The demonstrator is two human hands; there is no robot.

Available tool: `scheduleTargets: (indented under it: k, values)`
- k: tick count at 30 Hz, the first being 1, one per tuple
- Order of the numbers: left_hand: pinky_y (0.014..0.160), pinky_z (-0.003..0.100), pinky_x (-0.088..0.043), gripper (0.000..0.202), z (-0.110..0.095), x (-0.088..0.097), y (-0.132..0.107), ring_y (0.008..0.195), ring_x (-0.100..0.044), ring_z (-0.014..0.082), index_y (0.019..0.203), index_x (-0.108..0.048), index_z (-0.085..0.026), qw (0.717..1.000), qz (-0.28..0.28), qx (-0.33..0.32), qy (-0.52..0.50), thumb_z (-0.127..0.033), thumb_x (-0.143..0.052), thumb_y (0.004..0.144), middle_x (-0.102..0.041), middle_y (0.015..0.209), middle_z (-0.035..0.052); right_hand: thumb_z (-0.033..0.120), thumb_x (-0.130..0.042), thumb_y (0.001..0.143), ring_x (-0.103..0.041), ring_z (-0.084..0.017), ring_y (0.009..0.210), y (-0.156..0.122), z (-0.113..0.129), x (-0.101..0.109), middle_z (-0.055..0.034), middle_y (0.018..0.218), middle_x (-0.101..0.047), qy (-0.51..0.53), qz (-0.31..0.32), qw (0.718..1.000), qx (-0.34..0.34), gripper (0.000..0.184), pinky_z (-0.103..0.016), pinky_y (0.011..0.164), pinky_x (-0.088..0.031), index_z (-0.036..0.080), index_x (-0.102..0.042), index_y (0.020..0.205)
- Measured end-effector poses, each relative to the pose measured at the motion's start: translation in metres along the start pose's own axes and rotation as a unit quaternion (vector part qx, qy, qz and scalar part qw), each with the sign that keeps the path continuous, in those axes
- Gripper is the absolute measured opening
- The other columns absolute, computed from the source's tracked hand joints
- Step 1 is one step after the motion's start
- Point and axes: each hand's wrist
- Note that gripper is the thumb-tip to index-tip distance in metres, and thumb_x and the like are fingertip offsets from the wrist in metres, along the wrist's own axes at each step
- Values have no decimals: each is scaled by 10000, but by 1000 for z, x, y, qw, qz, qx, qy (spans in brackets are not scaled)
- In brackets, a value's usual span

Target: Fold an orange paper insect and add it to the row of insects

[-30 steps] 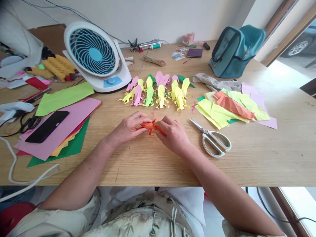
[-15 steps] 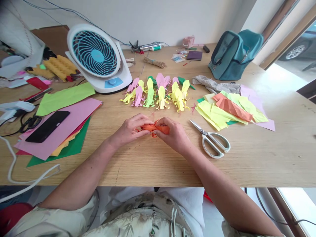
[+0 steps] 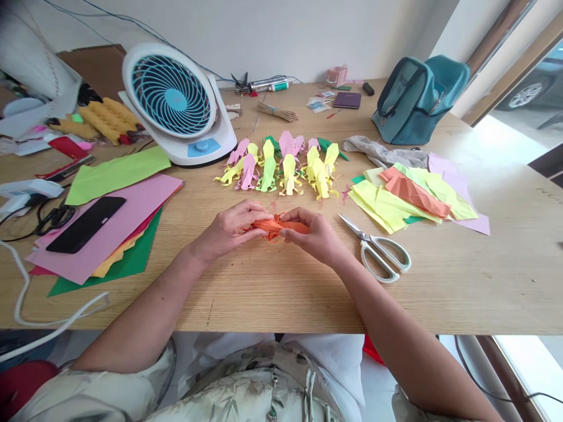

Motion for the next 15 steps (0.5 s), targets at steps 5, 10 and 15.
scheduleTargets:
  k: [5, 10, 15]
  values:
    - [904, 273, -531, 259, 3, -3, -1, 1033, -644, 162, 1147, -655, -184, 999, -39, 14, -17, -228, -668, 892, -633, 1098, 81, 445, -795, 734, -659, -158, 733, 2, -2, 0, -54, 956, -711, 92, 4, 996, -21, 401, -330, 729, -533, 183, -646, 997]
    - [904, 276, -530, 229, 1, -6, -1, 1041, -641, 164, 1134, -657, -181, 999, -37, 9, -16, -233, -644, 911, -634, 1080, 79, 458, -805, 725, -665, -157, 731, 2, -1, -1, -55, 942, -716, 88, 1, 996, -14, 409, -323, 716, -544, 175, -642, 970]
    - [926, 293, -526, 221, -3, -8, 0, 1060, -632, 171, 1121, -658, -195, 997, -75, 18, 0, -264, -646, 911, -630, 1078, 76, 476, -793, 745, -703, -181, 813, 1, 3, -3, -58, 946, -731, 139, -15, 990, -28, 413, -343, 790, -565, 178, -638, 985]
Point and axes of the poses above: each hand's wrist, its own y-axis towards the middle knuckle, its own x-axis out of the back of the hand, z = x × y
